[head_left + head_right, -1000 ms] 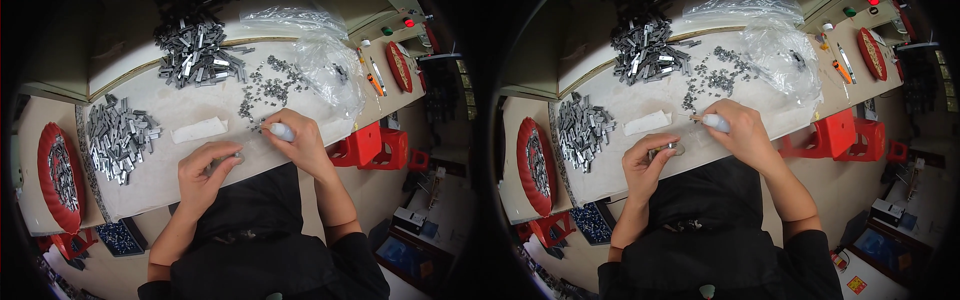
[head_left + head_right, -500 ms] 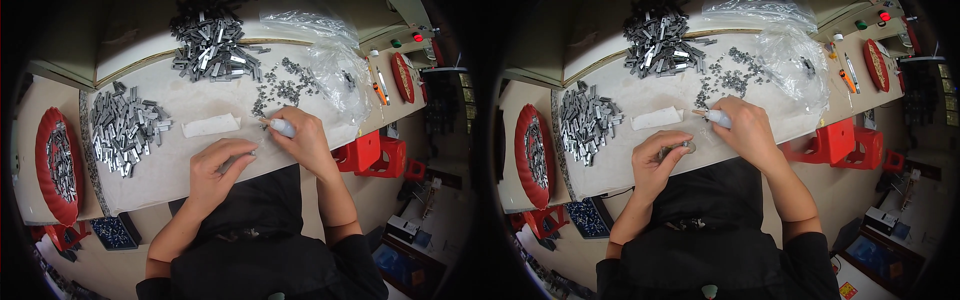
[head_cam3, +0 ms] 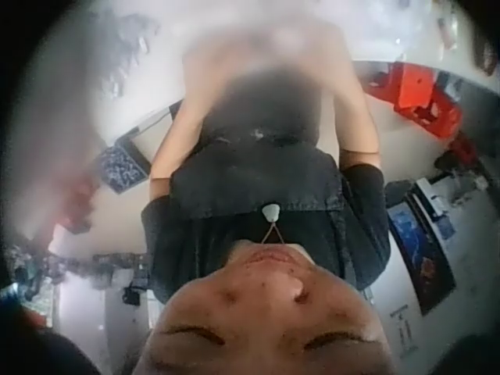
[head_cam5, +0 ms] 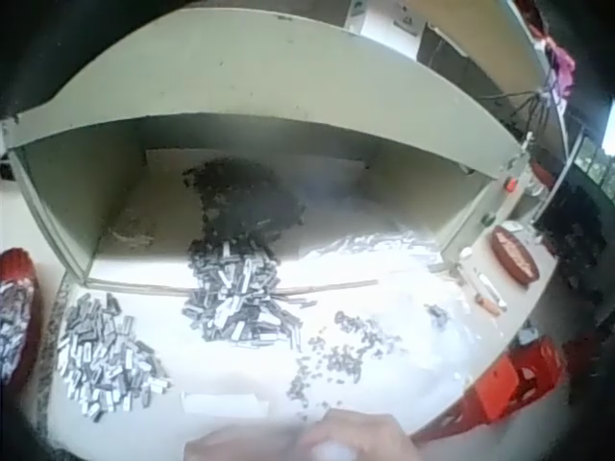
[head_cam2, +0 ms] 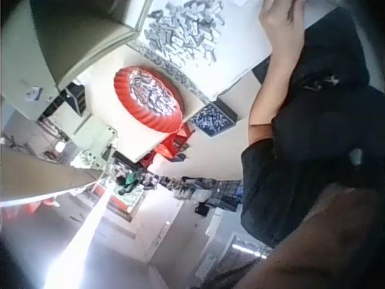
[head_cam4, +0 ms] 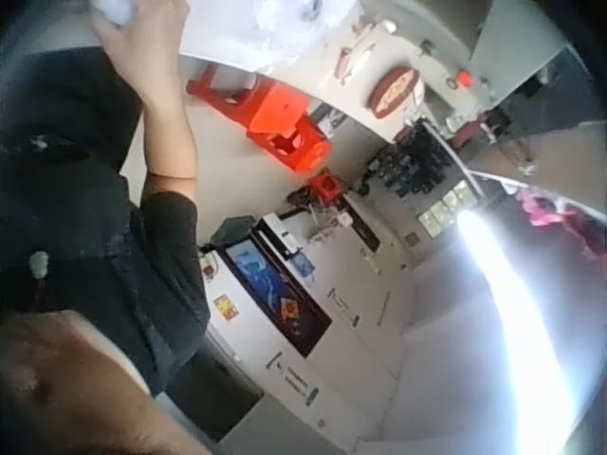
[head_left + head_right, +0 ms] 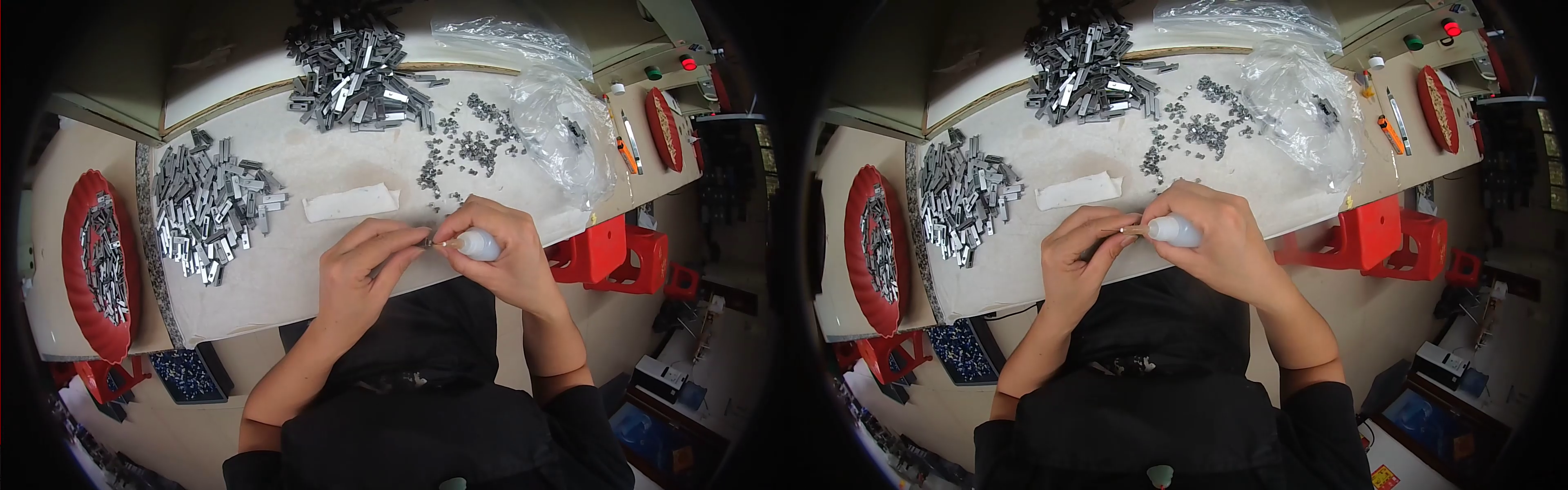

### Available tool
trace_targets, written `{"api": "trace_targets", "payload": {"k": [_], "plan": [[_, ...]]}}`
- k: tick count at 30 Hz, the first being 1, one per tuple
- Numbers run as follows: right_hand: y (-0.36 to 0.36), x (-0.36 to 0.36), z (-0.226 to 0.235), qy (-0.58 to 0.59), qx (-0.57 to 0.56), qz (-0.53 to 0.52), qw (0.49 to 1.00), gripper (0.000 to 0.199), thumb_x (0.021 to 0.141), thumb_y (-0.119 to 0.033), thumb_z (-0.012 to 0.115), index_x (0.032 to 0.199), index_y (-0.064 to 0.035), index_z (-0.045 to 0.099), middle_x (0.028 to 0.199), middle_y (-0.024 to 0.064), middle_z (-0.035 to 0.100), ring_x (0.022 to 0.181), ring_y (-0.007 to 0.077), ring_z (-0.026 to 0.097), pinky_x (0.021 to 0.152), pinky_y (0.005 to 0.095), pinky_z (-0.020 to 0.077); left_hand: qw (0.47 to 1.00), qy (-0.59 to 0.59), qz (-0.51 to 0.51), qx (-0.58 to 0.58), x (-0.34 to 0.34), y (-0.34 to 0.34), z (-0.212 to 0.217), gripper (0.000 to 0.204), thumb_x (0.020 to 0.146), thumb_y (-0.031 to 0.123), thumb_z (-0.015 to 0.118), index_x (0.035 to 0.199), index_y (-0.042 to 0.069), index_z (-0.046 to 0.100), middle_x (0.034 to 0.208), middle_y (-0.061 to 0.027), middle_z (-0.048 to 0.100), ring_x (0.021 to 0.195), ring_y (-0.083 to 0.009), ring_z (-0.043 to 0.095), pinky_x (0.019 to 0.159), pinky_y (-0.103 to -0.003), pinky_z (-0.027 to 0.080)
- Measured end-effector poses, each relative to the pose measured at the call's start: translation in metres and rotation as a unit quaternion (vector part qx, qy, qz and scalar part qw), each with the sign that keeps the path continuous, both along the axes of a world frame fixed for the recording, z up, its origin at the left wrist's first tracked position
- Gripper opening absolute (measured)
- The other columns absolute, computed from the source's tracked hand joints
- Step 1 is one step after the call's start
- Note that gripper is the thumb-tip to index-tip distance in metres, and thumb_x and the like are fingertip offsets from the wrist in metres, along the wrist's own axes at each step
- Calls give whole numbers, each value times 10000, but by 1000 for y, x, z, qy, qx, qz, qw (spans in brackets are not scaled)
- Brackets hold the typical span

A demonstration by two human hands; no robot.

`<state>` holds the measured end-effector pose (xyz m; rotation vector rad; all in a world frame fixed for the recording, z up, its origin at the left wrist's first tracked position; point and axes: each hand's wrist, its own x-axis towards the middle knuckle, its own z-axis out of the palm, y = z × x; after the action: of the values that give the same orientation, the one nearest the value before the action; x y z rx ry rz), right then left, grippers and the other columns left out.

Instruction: The person applies glue from a glue bottle to small metal components and then assembles them by hand.

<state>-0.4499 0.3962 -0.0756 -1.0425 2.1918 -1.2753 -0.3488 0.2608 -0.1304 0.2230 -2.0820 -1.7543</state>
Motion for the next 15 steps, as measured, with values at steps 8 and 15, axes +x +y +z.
{"api": "trace_targets", "payload": {"k": [8, 15], "plan": [[1, 0, -2, 17, 19, 5, 1000, 106, 657, 20, 633, 747, -8, 583, 699, 61, 565, 642, 149, 551, 582, 237, 411, 1000, 5, -6, -24, 0, 0, -1, 213, 698, -21, 633, 903, 36, 644, 822, -75, 600, 686, -160, 586, 575, -242, 459], [0, -3, 1, 44, 29, 23, 998, 119, 649, 10, 637, 750, -9, 577, 691, 73, 557, 625, 183, 557, 572, 252, 417, 999, -3, -3, -49, 0, 1, 2, 213, 692, -18, 638, 897, 36, 645, 799, -69, 591, 673, -168, 581, 566, -248, 457]]}}
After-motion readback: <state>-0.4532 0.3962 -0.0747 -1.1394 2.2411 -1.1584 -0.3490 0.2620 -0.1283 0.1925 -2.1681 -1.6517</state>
